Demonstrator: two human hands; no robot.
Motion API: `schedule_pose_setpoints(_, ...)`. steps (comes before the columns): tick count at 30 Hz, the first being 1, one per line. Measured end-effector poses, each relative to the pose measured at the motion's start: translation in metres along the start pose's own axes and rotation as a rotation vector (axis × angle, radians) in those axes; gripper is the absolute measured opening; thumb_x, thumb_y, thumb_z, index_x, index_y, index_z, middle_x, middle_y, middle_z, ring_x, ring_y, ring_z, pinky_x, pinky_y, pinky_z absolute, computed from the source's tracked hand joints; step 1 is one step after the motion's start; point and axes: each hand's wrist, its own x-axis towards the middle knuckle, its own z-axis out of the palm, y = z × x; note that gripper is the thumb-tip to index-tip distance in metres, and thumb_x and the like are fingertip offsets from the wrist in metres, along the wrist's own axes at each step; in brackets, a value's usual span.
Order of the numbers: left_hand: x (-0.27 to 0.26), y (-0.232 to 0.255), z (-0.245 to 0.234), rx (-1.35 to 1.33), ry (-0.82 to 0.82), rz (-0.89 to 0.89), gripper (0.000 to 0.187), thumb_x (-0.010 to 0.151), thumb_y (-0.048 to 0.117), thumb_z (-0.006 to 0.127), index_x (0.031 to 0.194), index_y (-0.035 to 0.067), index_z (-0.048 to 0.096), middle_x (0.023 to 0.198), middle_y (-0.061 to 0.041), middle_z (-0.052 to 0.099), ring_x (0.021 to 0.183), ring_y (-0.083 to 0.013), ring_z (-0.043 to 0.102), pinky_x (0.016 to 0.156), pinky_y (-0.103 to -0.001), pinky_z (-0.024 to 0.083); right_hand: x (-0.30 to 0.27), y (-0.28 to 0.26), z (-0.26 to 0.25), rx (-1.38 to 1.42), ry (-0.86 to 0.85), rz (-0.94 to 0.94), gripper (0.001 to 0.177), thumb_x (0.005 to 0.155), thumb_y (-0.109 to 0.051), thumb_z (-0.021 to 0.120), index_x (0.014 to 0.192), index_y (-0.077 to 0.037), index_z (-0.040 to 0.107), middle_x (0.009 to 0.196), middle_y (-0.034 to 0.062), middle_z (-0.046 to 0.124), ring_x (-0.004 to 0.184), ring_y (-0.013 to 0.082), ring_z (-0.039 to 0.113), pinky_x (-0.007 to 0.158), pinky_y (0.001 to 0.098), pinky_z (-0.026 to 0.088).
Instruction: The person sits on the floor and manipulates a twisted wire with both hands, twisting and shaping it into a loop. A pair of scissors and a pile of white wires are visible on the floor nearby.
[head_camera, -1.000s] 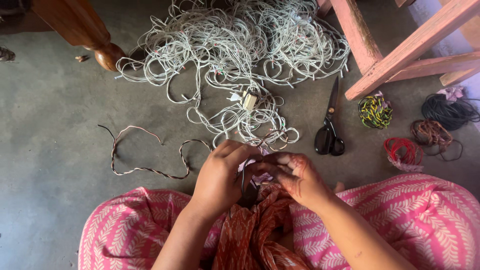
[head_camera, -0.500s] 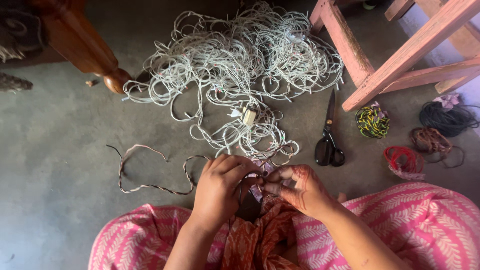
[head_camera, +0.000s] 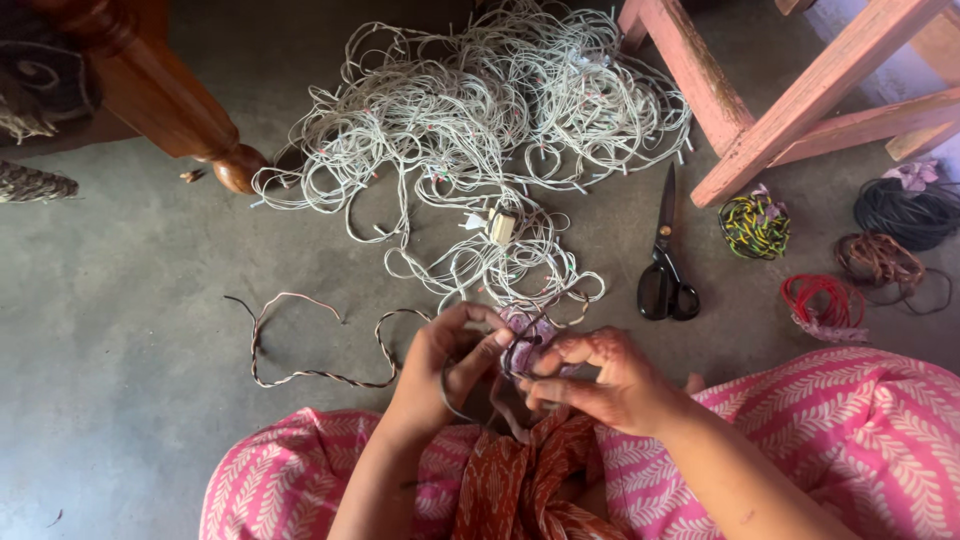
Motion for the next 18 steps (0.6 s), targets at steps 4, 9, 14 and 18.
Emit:
schedule_pose_setpoints(4, -0.003, -0.009, 0.012, -0.44, -0.171, -0.171, 0.022, 0.103, 0.014, 0.062, 0.121, 0.002, 0.062, 0.069, -0.003, 0.063, 0.05, -0.008, 0.057, 0.044, -0.019, 0.044, -0.005, 0.001, -0.006, 0.274, -0.13, 0.012, 0.014, 0.09, -0.003, 0.074, 0.102, 0.003, 0.075, 0.097, 0.0145, 0.078, 0.086, 0.0203, 0.076, 0.078, 0.0344, 0.063)
schedule_pose_setpoints(9, -0.004, -0.034, 0.037, -0.74, -0.018, -0.349, 0.02, 0.103, 0.015, 0.049, 0.116, 0.004, 0.059, 0.07, -0.003, 0.061, 0.051, -0.0111, 0.06, 0.041, -0.02, 0.045, -0.009, 0.016, -0.018, 0.301, -0.049, -0.002, 0.014, 0.09, -0.001, 0.073, 0.103, 0.005, 0.075, 0.102, 0.0191, 0.079, 0.086, 0.0233, 0.075, 0.078, 0.0372, 0.062)
schedule_pose_setpoints(14, -0.002, -0.042, 0.059, -0.829, 0.105, -0.416, 0.024, 0.103, 0.02, 0.044, 0.116, 0.007, 0.061, 0.072, -0.001, 0.06, 0.044, -0.0062, 0.045, 0.047, -0.025, 0.05, -0.011, 0.032, -0.03, 0.337, 0.177, -0.194, 0.016, 0.093, -0.001, 0.071, 0.109, 0.003, 0.073, 0.1, 0.0169, 0.076, 0.088, 0.0238, 0.071, 0.082, 0.0377, 0.055)
schedule_pose_setpoints(18, -0.001, -0.031, 0.049, -0.718, 0.196, -0.507, 0.026, 0.103, 0.027, 0.051, 0.117, 0.008, 0.063, 0.066, 0.002, 0.056, 0.044, -0.0072, 0.036, 0.049, -0.026, 0.046, -0.008, 0.024, -0.029, 0.414, 0.185, -0.355, 0.018, 0.098, -0.007, 0.07, 0.114, 0.001, 0.073, 0.099, 0.0138, 0.074, 0.091, 0.0209, 0.067, 0.09, 0.0394, 0.053)
